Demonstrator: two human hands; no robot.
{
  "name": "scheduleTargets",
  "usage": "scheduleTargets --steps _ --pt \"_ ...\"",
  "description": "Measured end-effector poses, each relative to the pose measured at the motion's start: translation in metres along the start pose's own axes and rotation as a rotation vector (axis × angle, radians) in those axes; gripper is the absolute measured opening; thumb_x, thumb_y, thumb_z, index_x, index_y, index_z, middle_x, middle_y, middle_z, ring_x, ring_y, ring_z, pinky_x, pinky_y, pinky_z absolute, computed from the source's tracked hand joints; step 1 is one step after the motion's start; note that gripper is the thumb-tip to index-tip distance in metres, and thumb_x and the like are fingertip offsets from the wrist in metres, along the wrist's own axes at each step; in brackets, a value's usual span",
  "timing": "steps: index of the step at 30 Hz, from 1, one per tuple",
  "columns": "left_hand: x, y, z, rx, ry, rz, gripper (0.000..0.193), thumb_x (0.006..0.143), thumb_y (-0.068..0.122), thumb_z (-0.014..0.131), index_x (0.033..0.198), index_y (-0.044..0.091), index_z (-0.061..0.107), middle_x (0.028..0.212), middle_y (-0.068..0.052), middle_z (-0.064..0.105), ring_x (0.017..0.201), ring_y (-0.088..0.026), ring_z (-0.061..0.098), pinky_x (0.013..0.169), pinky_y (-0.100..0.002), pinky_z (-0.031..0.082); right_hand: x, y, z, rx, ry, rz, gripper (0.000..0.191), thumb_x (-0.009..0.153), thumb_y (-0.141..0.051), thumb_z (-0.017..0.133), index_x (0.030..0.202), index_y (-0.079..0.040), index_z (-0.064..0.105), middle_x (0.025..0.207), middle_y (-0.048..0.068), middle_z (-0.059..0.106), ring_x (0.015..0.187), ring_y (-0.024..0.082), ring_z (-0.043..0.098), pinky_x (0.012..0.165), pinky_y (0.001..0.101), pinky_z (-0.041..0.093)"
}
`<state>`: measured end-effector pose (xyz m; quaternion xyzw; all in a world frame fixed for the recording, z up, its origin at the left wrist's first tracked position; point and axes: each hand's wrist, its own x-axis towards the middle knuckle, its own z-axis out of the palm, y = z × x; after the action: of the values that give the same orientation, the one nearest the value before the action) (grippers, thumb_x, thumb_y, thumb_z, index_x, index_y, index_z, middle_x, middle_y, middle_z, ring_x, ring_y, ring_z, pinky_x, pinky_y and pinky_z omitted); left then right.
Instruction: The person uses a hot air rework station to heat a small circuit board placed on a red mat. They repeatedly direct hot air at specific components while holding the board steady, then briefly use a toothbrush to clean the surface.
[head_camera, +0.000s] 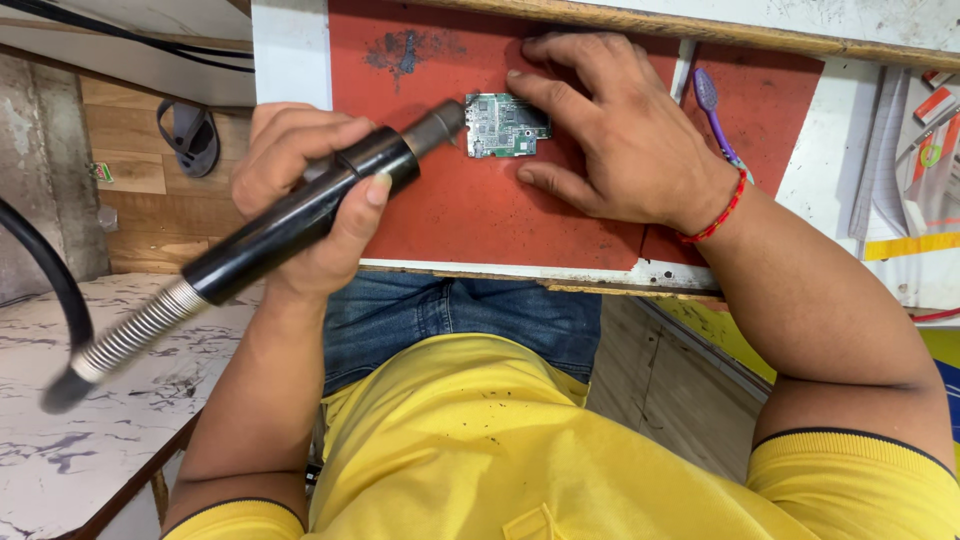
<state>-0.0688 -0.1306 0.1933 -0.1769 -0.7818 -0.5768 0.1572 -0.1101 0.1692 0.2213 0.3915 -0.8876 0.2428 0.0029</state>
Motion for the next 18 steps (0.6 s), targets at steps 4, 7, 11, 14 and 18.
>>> scheduleTargets --steps 4,7,11,14,18 --pt "-0.0011 -0.0027 0.003 -0.035 -0.08 0.064 0.036 0.094 0.038 0.074 0.107 0.005 0.07 0.091 -0.007 0.07 0.092 -0.02 0.063 0.087 -0.031 0.051 -0.0002 0.0002 0.001 0.006 0.005 0.034 0.051 0.095 -0.025 0.084 0.136 -0.004 0.062 0.145 0.019 0.052 0.133 0.04 0.051 0.114 0.0482 0.045" --pt "-0.0005 -0.0065 0.0071 -0.016 -0.008 0.046 0.035 0.096 0.038 0.073 0.108 0.005 0.07 0.095 -0.009 0.072 0.09 -0.019 0.065 0.088 -0.031 0.052 -0.0027 0.0027 0.0019 0.037 0.008 0.045 0.051 0.095 -0.024 0.083 0.136 -0.003 0.062 0.145 0.019 0.052 0.133 0.04 0.051 0.114 0.0477 0.045" --pt "-0.0012 -0.0099 0.0098 -0.057 -0.07 0.114 0.033 0.096 0.036 0.074 0.105 0.005 0.07 0.092 -0.008 0.073 0.086 -0.017 0.067 0.088 -0.032 0.052 -0.0047 0.0049 0.0031 0.037 0.017 0.022 0.049 0.095 -0.023 0.083 0.133 -0.001 0.061 0.145 0.019 0.052 0.134 0.039 0.051 0.115 0.0478 0.044" --pt "-0.0045 -0.0069 0.0038 -0.05 -0.01 0.04 0.034 0.1 0.038 0.074 0.109 0.005 0.068 0.097 -0.008 0.071 0.092 -0.019 0.064 0.09 -0.031 0.051 -0.0046 0.0054 0.0036 0.041 0.016 0.016 0.051 0.094 -0.022 0.083 0.136 -0.002 0.062 0.144 0.019 0.053 0.132 0.039 0.051 0.114 0.0477 0.044" --pt "-0.004 -0.0055 0.0024 0.003 -0.118 0.159 0.035 0.093 0.037 0.073 0.105 0.005 0.069 0.092 -0.009 0.071 0.088 -0.02 0.064 0.089 -0.031 0.05 -0.0041 0.0053 0.0033 0.042 0.014 0.022 0.051 0.095 -0.022 0.083 0.136 -0.002 0.061 0.144 0.019 0.053 0.133 0.039 0.051 0.115 0.0478 0.044"
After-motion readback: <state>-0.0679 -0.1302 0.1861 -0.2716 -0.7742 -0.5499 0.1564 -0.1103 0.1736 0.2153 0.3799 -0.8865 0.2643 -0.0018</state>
